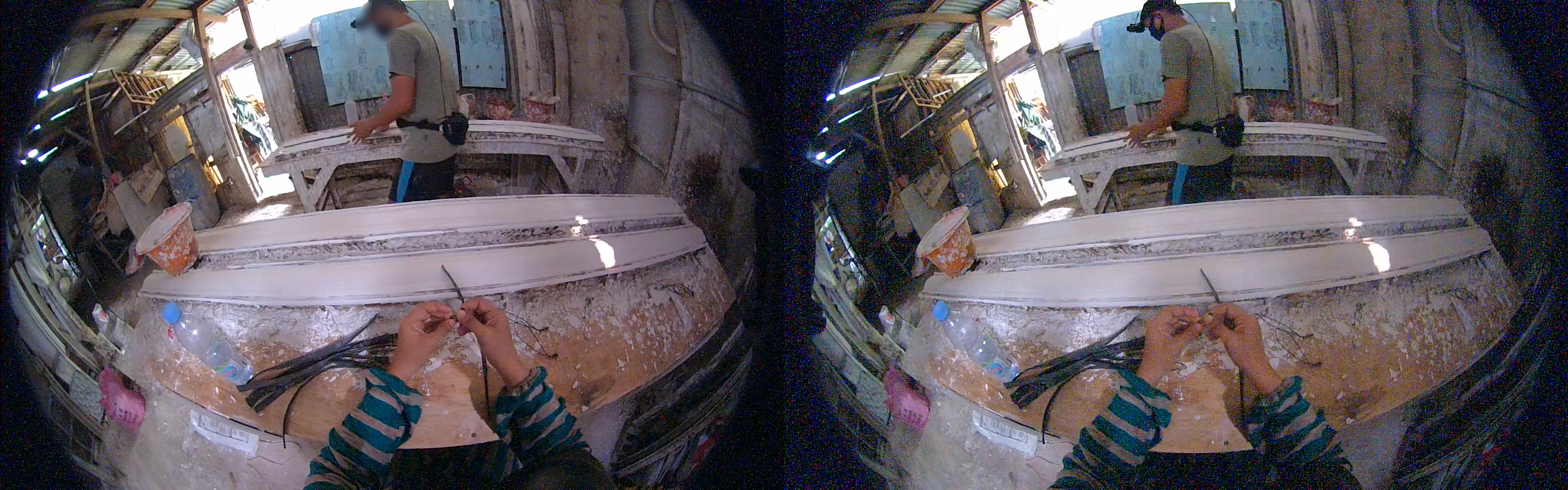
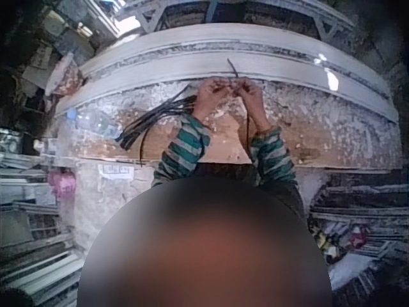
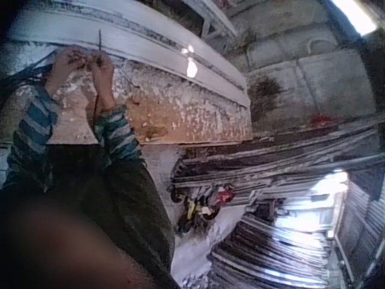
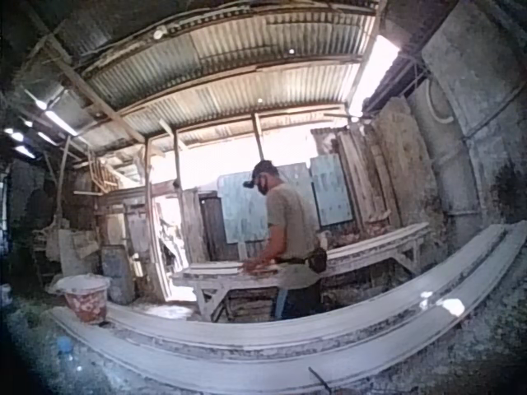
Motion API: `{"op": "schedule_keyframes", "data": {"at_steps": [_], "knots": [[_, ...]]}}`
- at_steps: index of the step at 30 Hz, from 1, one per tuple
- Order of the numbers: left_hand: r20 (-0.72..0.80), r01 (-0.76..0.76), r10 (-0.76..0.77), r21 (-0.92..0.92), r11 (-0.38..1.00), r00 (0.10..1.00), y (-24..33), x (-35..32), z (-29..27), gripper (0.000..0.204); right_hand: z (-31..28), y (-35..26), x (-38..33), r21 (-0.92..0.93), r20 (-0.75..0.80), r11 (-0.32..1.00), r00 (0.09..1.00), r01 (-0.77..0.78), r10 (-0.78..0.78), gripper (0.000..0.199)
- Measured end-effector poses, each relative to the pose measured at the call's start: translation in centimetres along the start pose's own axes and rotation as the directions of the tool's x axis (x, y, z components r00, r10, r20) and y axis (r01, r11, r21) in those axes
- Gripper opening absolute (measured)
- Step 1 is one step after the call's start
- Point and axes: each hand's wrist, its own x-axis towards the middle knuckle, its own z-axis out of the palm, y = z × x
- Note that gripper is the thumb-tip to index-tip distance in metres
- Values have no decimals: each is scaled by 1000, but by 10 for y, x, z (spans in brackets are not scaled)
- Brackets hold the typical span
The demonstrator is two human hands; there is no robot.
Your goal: The person repeatedly picks up black cable strips and peels off thin layers by hand, accumulating a small pile of stripped material on the workbench. The person handles the cables one at a time and continues the peeling motion throughout the clip.
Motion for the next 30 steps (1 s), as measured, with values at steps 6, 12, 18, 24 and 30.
{"op": "schedule_keyframes", "data": {"at_steps": [6,12,18,24,30], "knots": [[29,-215,216,279,936,976,11,-5,2,15,-8,-1,3,388,149,839,925,-381,350,7],[63,-249,242,317,915,968,13,-4,-1,16,-7,4,4,300,46,924,971,-237,234,6],[-29,-8,6,-73,997,1000,5,-2,4,30,3,2,1,-120,-138,993,990,-6,-11,5],[3,103,-106,-280,954,994,11,0,-1,42,1,-9,0,-591,-5,737,912,328,-410,9],[-26,7,-9,-64,998,1000,15,-1,2,44,0,-4,1,-480,-2,823,938,304,-347,11]]}}
